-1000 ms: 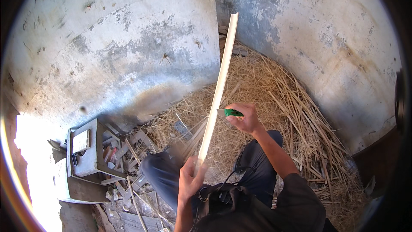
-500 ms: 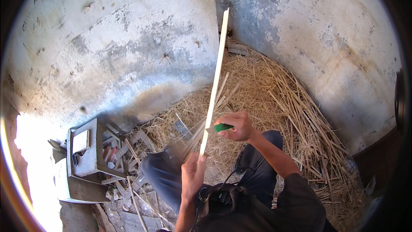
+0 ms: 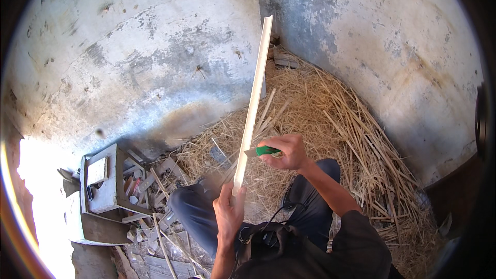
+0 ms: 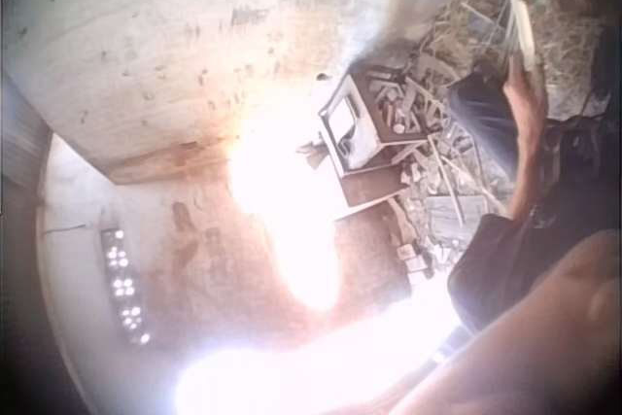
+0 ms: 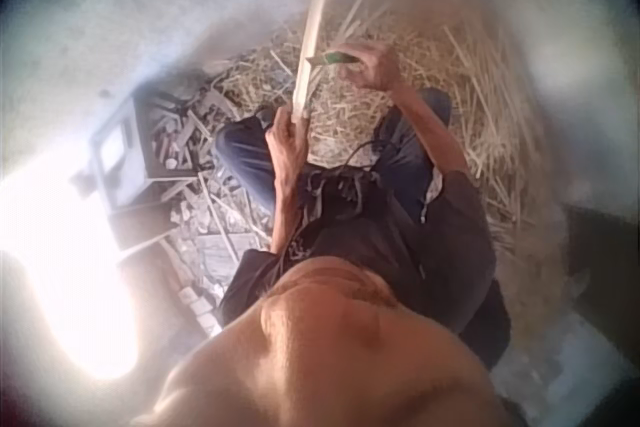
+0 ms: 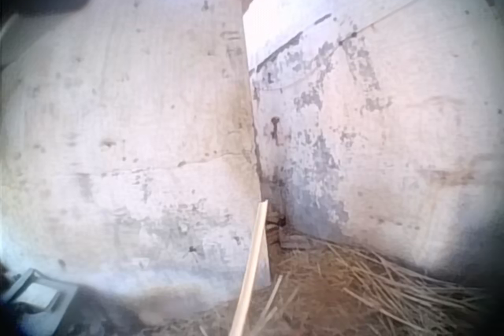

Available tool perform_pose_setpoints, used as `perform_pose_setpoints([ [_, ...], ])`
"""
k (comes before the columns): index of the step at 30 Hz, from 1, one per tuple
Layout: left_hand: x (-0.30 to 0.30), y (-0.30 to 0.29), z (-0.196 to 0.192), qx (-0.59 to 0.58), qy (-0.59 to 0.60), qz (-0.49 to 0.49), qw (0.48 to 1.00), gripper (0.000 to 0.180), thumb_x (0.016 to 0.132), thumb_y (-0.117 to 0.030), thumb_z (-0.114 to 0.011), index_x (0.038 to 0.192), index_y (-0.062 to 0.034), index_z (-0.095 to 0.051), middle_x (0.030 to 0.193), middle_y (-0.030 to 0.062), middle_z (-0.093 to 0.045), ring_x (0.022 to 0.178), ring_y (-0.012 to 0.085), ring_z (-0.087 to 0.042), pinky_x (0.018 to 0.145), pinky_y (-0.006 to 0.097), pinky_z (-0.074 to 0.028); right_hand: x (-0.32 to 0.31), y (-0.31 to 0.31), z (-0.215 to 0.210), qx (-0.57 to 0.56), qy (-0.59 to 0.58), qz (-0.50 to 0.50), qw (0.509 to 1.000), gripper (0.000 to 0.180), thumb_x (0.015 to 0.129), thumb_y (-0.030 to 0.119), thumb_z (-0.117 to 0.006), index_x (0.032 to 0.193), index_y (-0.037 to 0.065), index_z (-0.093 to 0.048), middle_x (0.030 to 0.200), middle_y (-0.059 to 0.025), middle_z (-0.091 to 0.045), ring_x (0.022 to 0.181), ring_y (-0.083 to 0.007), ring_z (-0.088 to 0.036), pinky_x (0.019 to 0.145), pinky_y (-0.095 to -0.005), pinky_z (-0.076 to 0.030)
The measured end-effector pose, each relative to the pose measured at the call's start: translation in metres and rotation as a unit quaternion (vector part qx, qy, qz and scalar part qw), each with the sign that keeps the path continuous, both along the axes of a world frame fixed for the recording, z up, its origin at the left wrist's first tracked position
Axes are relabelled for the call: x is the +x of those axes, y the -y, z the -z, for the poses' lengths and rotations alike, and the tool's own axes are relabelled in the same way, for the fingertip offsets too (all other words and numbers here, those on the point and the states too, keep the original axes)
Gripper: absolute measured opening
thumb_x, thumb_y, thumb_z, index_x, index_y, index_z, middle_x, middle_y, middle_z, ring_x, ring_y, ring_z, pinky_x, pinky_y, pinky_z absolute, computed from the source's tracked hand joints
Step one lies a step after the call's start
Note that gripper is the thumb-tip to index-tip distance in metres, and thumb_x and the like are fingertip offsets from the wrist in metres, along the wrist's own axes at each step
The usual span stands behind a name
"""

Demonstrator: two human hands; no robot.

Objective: The person sits on a straw-covered floor and uses a green utility knife to split a long piece of bamboo into thin strips. They hold the bamboo vertically and repeatedly score and peel the material to create narrow slivers.

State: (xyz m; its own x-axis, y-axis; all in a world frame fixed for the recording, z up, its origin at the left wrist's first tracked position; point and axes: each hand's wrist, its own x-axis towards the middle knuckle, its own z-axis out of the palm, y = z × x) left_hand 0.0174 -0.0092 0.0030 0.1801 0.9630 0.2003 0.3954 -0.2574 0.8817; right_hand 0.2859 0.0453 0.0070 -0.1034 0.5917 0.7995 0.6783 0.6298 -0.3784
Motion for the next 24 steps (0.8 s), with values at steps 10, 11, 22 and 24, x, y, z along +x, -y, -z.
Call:
perform_pose_setpoints([
  [10,-0.01,0.022,0.008,-0.005,-0.028,0.032,0.999,0.023,0.099,-0.016,-0.079,0.112,0.0006,-0.071,0.069,0.0142,-0.059,0.059,0.012,-0.052,0.057,0.033,-0.048,0.058,-0.018,0.013,-0.134,-0.122,0.159,0.971,0.049,0.105,0.054,-0.067,0.106,0.008,-0.084,0.076,-0.0074,-0.077,0.061,-0.0132,-0.071,0.05,-0.0305,-0.052],
  [11,-0.009,0.03,0.011,-0.001,0.0,0.044,0.999,0.021,0.098,-0.016,-0.08,0.111,-0.001,-0.072,0.069,0.0148,-0.059,0.06,0.0125,-0.055,0.06,0.033,-0.05,0.071,-0.021,0.006,-0.11,-0.116,0.178,0.971,0.052,0.106,0.056,-0.065,0.105,0.008,-0.084,0.073,-0.0063,-0.075,0.059,-0.012,-0.068,0.049,-0.0301,-0.05],
  [22,-0.006,0.011,0.004,-0.011,0.066,-0.015,0.998,0.023,0.094,-0.013,-0.085,0.103,0.0007,-0.069,0.061,-0.002,-0.05,0.059,0.0032,-0.039,0.052,0.027,-0.032,0.02,-0.005,0.017,-0.037,-0.023,-0.014,0.999,0.032,0.097,0.043,-0.08,0.101,0.012,-0.081,0.086,-0.0034,-0.08,0.07,-0.0162,-0.077,0.06,-0.0326,-0.059],
  [24,-0.004,0.011,0.004,-0.011,0.063,-0.012,0.998,0.023,0.095,-0.013,-0.085,0.103,0.0004,-0.069,0.064,-0.0023,-0.055,0.06,0.0024,-0.042,0.053,0.026,-0.033,0.006,-0.003,0.008,0.013,0.014,-0.043,0.999,0.03,0.092,0.042,-0.084,0.1,0.014,-0.081,0.087,-0.0021,-0.081,0.069,-0.02,-0.077,0.06,-0.0328,-0.059],
])
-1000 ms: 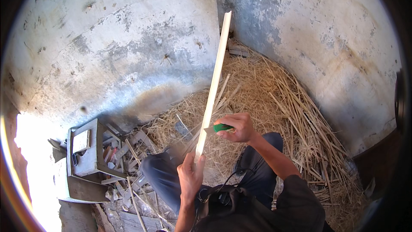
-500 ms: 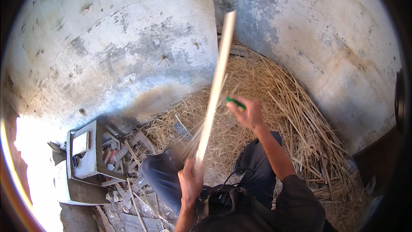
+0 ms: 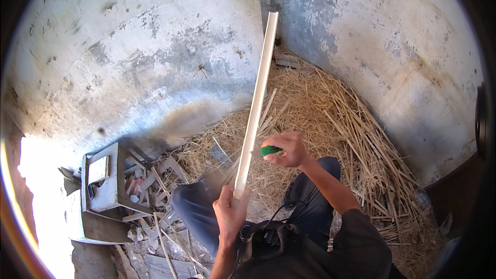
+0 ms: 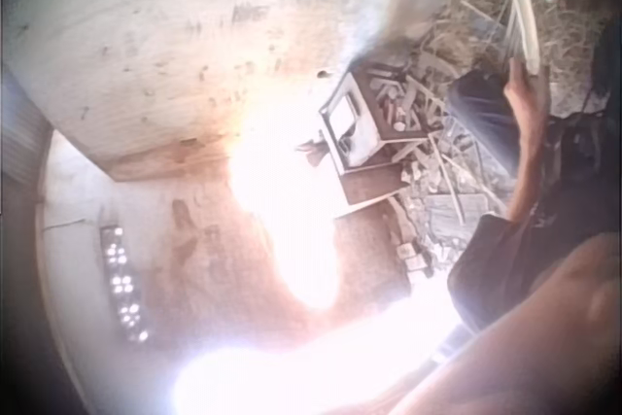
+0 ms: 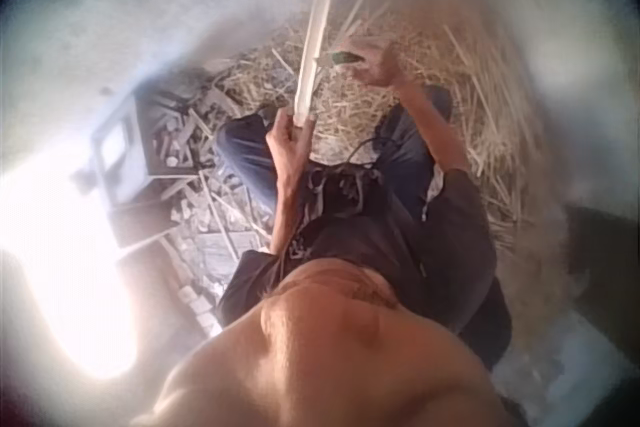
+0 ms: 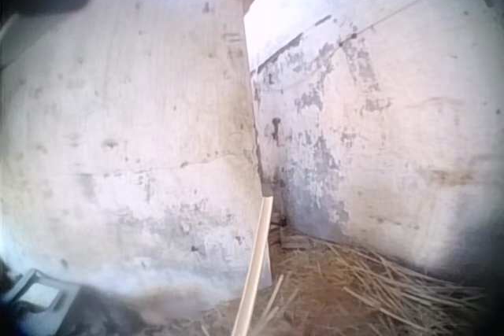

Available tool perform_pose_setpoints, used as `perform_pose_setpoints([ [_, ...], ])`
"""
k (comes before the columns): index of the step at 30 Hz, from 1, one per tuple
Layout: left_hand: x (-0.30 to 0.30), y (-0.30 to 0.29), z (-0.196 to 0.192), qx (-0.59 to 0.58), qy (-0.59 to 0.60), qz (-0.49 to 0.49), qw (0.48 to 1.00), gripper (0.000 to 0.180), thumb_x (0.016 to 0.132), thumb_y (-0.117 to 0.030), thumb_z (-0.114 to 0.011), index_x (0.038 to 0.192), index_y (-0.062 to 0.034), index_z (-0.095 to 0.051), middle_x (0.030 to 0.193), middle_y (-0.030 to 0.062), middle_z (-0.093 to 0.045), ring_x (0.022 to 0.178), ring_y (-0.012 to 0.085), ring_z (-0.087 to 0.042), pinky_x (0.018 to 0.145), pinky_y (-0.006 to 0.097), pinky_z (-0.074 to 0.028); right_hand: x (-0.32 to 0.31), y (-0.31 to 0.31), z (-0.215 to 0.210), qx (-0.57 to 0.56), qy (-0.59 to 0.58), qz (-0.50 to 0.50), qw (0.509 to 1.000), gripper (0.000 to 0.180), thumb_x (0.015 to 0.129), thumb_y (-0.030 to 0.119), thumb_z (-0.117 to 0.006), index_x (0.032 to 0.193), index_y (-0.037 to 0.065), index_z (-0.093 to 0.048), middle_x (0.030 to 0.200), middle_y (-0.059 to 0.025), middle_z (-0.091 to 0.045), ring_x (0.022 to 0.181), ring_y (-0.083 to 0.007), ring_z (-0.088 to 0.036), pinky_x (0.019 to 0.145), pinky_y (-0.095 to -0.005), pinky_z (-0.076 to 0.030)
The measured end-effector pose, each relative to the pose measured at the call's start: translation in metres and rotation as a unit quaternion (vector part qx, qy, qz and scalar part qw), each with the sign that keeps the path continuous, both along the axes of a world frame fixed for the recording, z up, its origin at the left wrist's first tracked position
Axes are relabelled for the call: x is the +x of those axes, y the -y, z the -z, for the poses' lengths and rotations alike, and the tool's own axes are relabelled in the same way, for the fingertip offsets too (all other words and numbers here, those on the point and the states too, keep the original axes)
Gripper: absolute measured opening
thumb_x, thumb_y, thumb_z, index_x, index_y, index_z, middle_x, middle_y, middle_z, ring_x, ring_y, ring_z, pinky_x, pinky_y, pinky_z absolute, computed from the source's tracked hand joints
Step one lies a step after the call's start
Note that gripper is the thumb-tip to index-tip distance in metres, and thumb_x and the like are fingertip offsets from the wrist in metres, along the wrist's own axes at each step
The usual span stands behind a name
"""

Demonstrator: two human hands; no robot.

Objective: The person sits on a straw-covered floor and uses a green utility knife to split a long piece of bamboo into thin strips. They hold the bamboo vertically and repeatedly score and peel the material to create narrow slivers.

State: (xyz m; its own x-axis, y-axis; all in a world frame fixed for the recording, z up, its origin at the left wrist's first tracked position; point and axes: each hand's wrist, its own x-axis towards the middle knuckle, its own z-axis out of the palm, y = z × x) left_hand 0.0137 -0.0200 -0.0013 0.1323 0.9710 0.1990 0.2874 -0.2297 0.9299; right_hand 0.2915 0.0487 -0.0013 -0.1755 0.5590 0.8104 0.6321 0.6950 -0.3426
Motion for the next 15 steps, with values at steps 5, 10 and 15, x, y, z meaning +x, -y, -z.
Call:
perform_pose_setpoints([
  [5,0.0027,0.0001,0.0025,-0.007,-0.033,0.01,0.999,0.021,0.097,-0.014,-0.082,0.105,-0.0001,-0.07,0.07,-0.0036,-0.063,0.063,0.0006,-0.045,0.055,0.024,-0.035,-0.0045,0.0033,-0.0039,-0.012,0.021,-0.008,1.0,0.03,0.091,0.043,-0.084,0.099,0.014,-0.08,0.082,-0.0007,-0.078,0.066,-0.0193,-0.075,0.058,-0.0337,-0.057],
  [10,0.0039,0.0008,-0.0005,-0.019,-0.036,0.021,0.999,0.022,0.097,-0.016,-0.082,0.106,0.0008,-0.071,0.07,-0.0029,-0.063,0.064,0.0012,-0.046,0.056,0.025,-0.035,-0.0013,0.0059,-0.0043,0.006,0.042,0.026,0.999,0.031,0.09,0.046,-0.084,0.097,0.016,-0.08,0.075,0.0016,-0.073,0.06,-0.018,-0.07,0.055,-0.0338,-0.054],
  [15,0.0075,0.0031,0.0034,-0.031,-0.001,0.018,0.999,0.026,0.095,-0.018,-0.084,0.104,0.0028,-0.071,0.063,0.0017,-0.054,0.061,0.0056,-0.045,0.056,0.03,-0.039,0.0,0.0076,-0.0109,0.017,0.052,0.04,0.998,0.029,0.09,0.046,-0.085,0.094,0.017,-0.081,0.072,0.0032,-0.071,0.057,-0.0164,-0.068,0.053,-0.033,-0.053],
])
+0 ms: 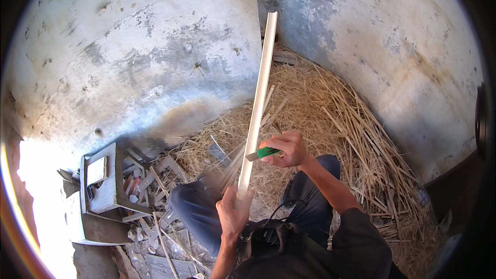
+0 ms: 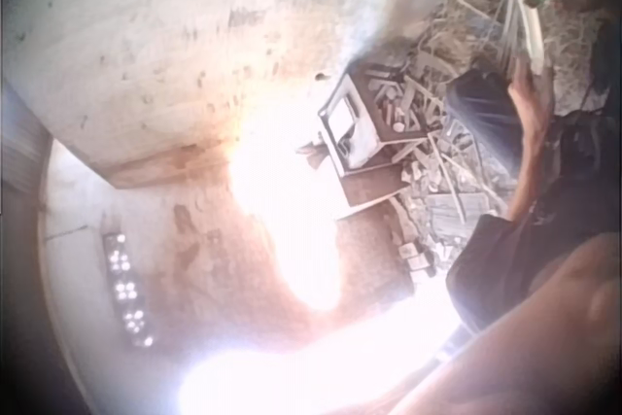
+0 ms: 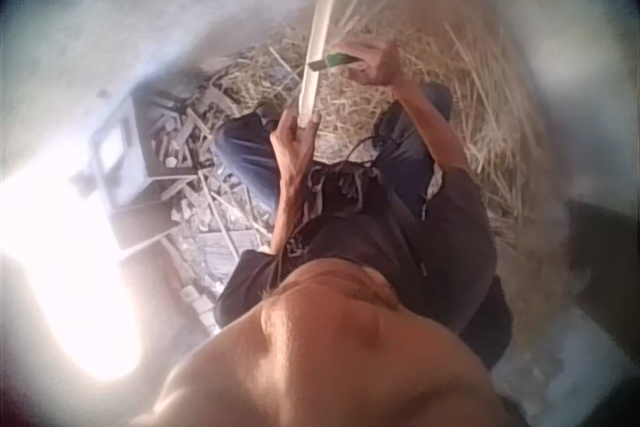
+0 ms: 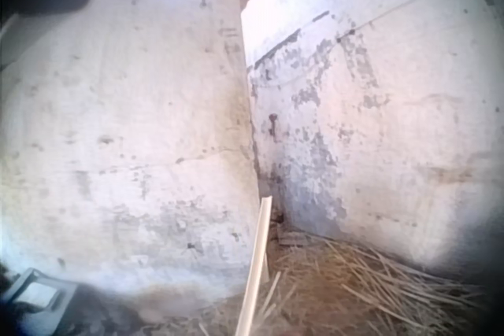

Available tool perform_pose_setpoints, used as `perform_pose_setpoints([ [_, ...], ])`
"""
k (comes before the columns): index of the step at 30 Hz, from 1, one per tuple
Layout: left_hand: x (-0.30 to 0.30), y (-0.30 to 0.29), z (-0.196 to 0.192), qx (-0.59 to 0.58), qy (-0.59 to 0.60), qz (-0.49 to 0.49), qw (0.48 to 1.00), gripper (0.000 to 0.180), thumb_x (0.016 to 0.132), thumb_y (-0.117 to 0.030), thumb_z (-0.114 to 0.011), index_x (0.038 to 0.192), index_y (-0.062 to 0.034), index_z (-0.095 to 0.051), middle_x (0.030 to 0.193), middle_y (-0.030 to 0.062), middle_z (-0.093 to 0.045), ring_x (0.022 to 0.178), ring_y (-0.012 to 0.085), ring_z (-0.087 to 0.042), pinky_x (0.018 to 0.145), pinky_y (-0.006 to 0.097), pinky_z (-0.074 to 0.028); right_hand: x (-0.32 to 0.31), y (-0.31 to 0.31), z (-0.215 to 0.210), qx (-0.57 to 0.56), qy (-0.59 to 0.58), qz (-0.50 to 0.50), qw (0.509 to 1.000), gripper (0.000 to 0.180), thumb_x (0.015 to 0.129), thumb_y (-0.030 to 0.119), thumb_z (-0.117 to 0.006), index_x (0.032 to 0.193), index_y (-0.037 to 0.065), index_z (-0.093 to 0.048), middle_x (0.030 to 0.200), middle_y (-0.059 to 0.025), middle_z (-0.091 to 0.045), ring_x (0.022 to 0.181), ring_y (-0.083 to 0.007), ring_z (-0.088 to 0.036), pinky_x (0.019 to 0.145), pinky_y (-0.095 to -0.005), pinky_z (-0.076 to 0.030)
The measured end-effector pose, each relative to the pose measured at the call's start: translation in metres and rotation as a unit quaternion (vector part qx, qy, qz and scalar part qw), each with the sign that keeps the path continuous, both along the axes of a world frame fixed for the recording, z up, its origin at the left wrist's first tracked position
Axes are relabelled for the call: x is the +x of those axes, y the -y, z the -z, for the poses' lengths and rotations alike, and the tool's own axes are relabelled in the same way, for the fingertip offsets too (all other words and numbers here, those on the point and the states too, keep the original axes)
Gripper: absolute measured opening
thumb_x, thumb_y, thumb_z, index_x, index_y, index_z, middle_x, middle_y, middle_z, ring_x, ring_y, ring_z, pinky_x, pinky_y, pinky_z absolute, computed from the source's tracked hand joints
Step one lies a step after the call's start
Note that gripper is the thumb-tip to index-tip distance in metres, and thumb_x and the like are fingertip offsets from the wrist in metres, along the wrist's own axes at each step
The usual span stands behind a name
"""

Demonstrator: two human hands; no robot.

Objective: The person sits on a straw-covered floor and uses a green utility knife to split a long piece of bamboo into thin strips. They hold the bamboo vertically and repeatedly score and peel the material to create narrow slivers.

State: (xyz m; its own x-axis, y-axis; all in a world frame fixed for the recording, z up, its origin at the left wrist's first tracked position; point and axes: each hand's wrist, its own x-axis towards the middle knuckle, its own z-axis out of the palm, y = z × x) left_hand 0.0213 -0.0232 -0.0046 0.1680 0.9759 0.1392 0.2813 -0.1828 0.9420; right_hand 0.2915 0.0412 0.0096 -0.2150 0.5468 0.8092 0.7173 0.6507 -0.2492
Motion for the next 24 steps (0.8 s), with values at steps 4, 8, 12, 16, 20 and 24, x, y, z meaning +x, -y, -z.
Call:
perform_pose_setpoints([
  [4,-0.004,0.0,0.0,-0.016,-0.013,0.011,1.0,0.026,0.096,-0.018,-0.084,0.104,0.0037,-0.072,0.065,0.0027,-0.057,0.064,0.0056,-0.048,0.057,0.029,-0.041,0.003,0.001,-0.001,0.004,-0.002,0.001,1.0,0.029,0.091,0.045,-0.085,0.095,0.017,-0.082,0.075,0.0037,-0.074,0.056,-0.0156,-0.068,0.053,-0.0318,-0.053],
  [8,-0.008,0.005,0.008,-0.006,-0.01,0.025,1.0,0.025,0.097,-0.018,-0.082,0.1,0.0041,-0.071,0.067,0.0037,-0.055,0.066,0.0059,-0.048,0.058,0.029,-0.042,0.025,-0.009,0.001,0.036,-0.051,0.025,0.998,0.036,0.094,0.049,-0.081,0.093,0.014,-0.082,0.073,0.0007,-0.075,0.055,-0.0161,-0.068,0.052,-0.032,-0.053],
  [12,-0.012,0.013,0.015,-0.03,-0.002,0.028,0.999,0.024,0.098,-0.018,-0.081,0.099,0.0036,-0.07,0.068,0.0064,-0.055,0.068,0.0065,-0.047,0.059,0.031,-0.044,0.03,-0.009,0.005,0.019,-0.028,0.057,0.998,0.04,0.096,0.05,-0.078,0.093,0.011,-0.082,0.073,-0.0015,-0.075,0.056,-0.0182,-0.07,0.053,-0.0322,-0.054],
  [16,-0.022,0.018,0.019,-0.034,-0.024,0.035,0.999,0.025,0.098,-0.019,-0.081,0.099,0.0037,-0.07,0.069,0.0083,-0.059,0.069,0.0065,-0.048,0.06,0.031,-0.045,0.039,-0.01,0.015,0.005,-0.037,0.071,0.997,0.041,0.097,0.05,-0.078,0.097,0.009,-0.083,0.079,-0.0042,-0.078,0.06,-0.0157,-0.072,0.053,-0.0316,-0.055],
  [20,-0.042,0.03,0.026,-0.002,-0.079,0.076,0.994,0.023,0.1,-0.017,-0.078,0.102,0.0046,-0.07,0.077,0.0001,-0.067,0.073,0.0049,-0.056,0.065,0.027,-0.046,0.077,-0.02,0.007,0.006,-0.133,0.149,0.98,0.043,0.1,0.05,-0.077,0.103,0.007,-0.084,0.084,-0.0074,-0.082,0.063,-0.0136,-0.074,0.052,-0.0304,-0.054],
  [24,-0.056,0.032,0.036,-0.073,-0.031,0.072,0.994,0.024,0.097,-0.016,-0.082,0.104,0.0049,-0.072,0.074,0.0107,-0.071,0.068,0.0076,-0.06,0.062,0.03,-0.049,0.077,-0.017,-0.002,0.01,-0.125,0.184,0.975,0.044,0.099,0.049,-0.078,0.103,0.006,-0.085,0.081,-0.0055,-0.081,0.063,-0.014,-0.073,0.052,-0.029,-0.053],
])
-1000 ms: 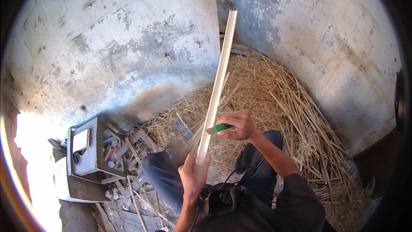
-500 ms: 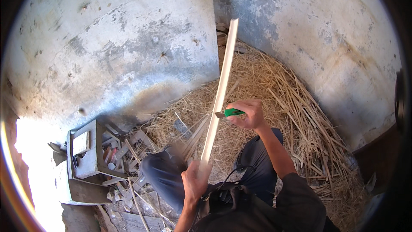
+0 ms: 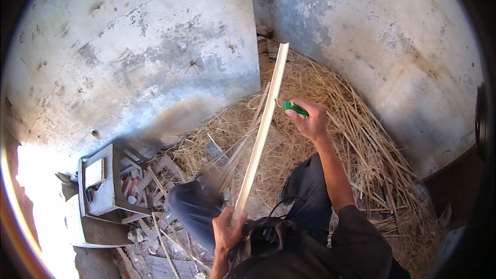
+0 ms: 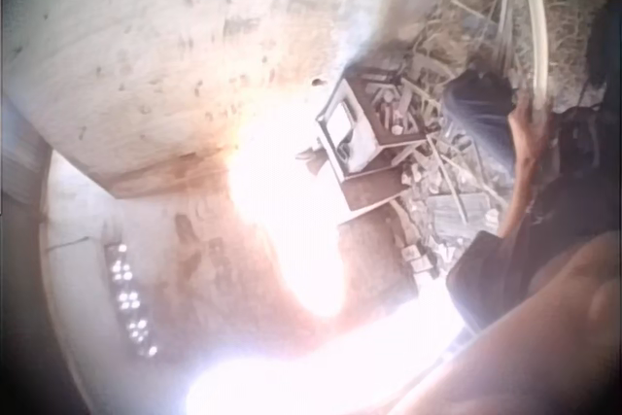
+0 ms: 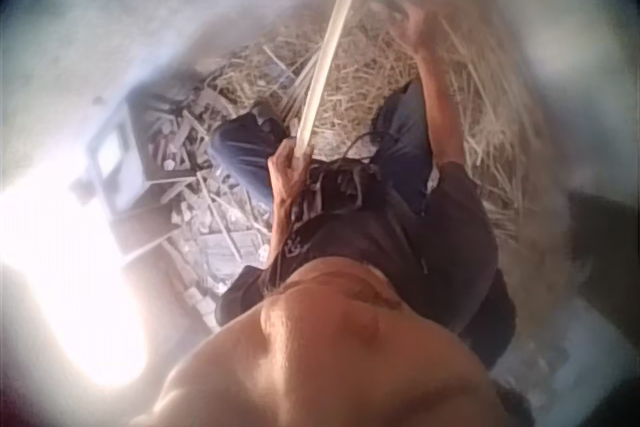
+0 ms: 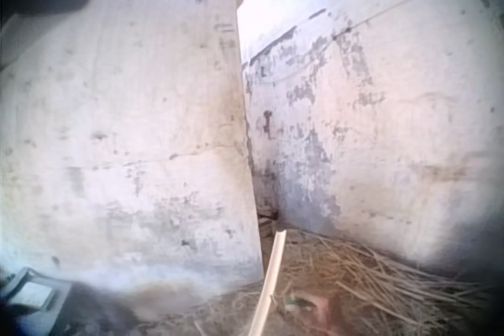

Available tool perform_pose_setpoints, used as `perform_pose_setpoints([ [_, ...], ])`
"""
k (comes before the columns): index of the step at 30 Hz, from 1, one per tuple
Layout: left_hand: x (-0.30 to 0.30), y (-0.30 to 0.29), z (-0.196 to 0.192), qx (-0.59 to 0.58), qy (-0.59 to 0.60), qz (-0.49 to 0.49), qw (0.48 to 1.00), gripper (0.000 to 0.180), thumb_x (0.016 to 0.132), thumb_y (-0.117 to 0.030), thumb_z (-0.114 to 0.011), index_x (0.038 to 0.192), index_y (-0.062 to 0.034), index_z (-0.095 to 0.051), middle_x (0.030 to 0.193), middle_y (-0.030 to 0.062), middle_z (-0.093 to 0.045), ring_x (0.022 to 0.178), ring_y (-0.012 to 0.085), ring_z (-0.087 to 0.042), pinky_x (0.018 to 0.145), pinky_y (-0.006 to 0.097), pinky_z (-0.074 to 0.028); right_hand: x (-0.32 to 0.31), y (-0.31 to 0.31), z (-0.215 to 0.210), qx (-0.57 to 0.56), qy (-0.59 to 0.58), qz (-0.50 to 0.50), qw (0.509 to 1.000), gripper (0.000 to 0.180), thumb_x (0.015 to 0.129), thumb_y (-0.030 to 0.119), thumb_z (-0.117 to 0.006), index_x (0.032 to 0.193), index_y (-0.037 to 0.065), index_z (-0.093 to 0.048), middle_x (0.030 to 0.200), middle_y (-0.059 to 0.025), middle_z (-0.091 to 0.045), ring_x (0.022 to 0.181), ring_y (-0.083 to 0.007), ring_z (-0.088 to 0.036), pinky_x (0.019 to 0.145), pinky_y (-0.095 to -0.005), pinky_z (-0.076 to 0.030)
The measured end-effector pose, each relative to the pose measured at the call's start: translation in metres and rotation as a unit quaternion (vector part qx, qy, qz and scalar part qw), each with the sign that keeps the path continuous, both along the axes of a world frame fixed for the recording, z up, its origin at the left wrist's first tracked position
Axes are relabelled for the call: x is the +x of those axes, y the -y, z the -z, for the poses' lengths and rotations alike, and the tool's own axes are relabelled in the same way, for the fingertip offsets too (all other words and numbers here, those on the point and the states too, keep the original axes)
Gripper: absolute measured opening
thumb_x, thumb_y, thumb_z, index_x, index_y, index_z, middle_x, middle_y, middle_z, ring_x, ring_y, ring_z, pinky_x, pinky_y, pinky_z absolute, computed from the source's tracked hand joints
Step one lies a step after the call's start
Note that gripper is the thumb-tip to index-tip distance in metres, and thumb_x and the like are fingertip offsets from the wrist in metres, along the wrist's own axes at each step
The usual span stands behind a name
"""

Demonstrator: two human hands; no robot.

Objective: The person sits on a straw-covered floor and uses a green utility knife to split a long piece of bamboo into thin strips. They hold the bamboo vertically and repeatedly score and peel the material to create narrow slivers.

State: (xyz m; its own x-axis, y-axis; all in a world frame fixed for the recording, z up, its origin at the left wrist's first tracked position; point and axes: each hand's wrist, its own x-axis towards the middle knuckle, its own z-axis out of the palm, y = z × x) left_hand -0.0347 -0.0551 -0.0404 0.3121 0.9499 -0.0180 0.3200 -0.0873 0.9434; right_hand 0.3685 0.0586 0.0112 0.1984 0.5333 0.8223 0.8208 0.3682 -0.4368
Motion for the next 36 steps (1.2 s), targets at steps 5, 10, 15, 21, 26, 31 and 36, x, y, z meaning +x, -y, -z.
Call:
perform_pose_setpoints([
  [5,-0.022,0.009,0.006,0.012,-0.035,0.02,0.999,0.025,0.098,-0.017,-0.083,0.104,0.0044,-0.072,0.074,0.0096,-0.072,0.07,0.0068,-0.062,0.063,0.028,-0.05,0.008,-0.001,-0.001,-0.009,0.006,0.014,1.0,0.043,0.099,0.049,-0.077,0.103,0.007,-0.085,0.078,-0.0037,-0.08,0.059,-0.0131,-0.071,0.05,-0.0293,-0.052],
  [10,-0.03,0.017,0.003,-0.047,0.016,-0.002,0.999,0.024,0.1,-0.017,-0.081,0.103,0.0038,-0.071,0.073,0.004,-0.071,0.069,0.0049,-0.059,0.061,0.026,-0.047,0.007,-0.013,0.003,-0.011,0.054,-0.006,0.998,0.042,0.1,0.05,-0.077,0.105,0.01,-0.086,0.078,-0.0027,-0.08,0.056,-0.0118,-0.069,0.048,-0.028,-0.048],
  [15,-0.047,0.025,0.01,-0.1,0.032,-0.003,0.995,0.023,0.103,-0.018,-0.079,0.1,0.0026,-0.07,0.07,-0.0039,-0.063,0.065,0.0022,-0.048,0.057,0.025,-0.035,0.016,-0.023,-0.005,-0.084,0.046,-0.007,0.995,0.05,0.101,0.056,-0.073,0.102,0.008,-0.085,0.077,-0.0048,-0.078,0.059,-0.0145,-0.07,0.051,-0.0318,-0.051],
  [21,-0.053,0.032,0.012,-0.135,0.091,-0.003,0.987,0.025,0.105,-0.021,-0.076,0.099,0.0012,-0.068,0.069,-0.0077,-0.057,0.064,0.0001,-0.043,0.056,0.024,-0.028,0.011,-0.039,-0.006,-0.07,0.099,-0.01,0.993,0.052,0.102,0.061,-0.07,0.098,0.011,-0.084,0.074,-0.0015,-0.075,0.058,-0.0147,-0.068,0.05,-0.0328,-0.049],
  [26,-0.054,0.035,0.009,-0.161,0.129,-0.008,0.978,0.024,0.107,-0.021,-0.074,0.104,0.0008,-0.067,0.07,-0.0073,-0.056,0.062,0.0002,-0.044,0.054,0.023,-0.027,0.001,-0.045,-0.007,-0.062,0.107,-0.016,0.992,0.051,0.102,0.061,-0.07,0.097,0.013,-0.084,0.072,-0.0013,-0.074,0.058,-0.0151,-0.067,0.05,-0.0334,-0.049],
  [31,-0.064,0.026,0.001,-0.173,0.098,0.008,0.98,0.024,0.107,-0.021,-0.076,0.105,0.0014,-0.067,0.069,-0.0039,-0.06,0.058,0.001,-0.05,0.051,0.022,-0.036,-0.002,-0.045,0.002,-0.107,0.06,-0.038,0.992,0.044,0.1,0.055,-0.073,0.101,0.013,-0.085,0.073,-0.0013,-0.076,0.058,-0.0136,-0.067,0.051,-0.0324,-0.049],
  [36,-0.079,0.003,0.005,-0.07,-0.065,0.066,0.993,0.04,0.099,-0.025,-0.085,0.122,0.0036,-0.069,0.089,0.0096,-0.077,0.081,0.0173,-0.076,0.076,0.034,-0.061,-0.017,-0.039,-0.009,-0.074,-0.046,-0.107,0.99,0.038,0.099,0.046,-0.076,0.1,0.01,-0.083,0.069,-0.0017,-0.071,0.058,-0.0121,-0.064,0.053,-0.0315,-0.045],
])
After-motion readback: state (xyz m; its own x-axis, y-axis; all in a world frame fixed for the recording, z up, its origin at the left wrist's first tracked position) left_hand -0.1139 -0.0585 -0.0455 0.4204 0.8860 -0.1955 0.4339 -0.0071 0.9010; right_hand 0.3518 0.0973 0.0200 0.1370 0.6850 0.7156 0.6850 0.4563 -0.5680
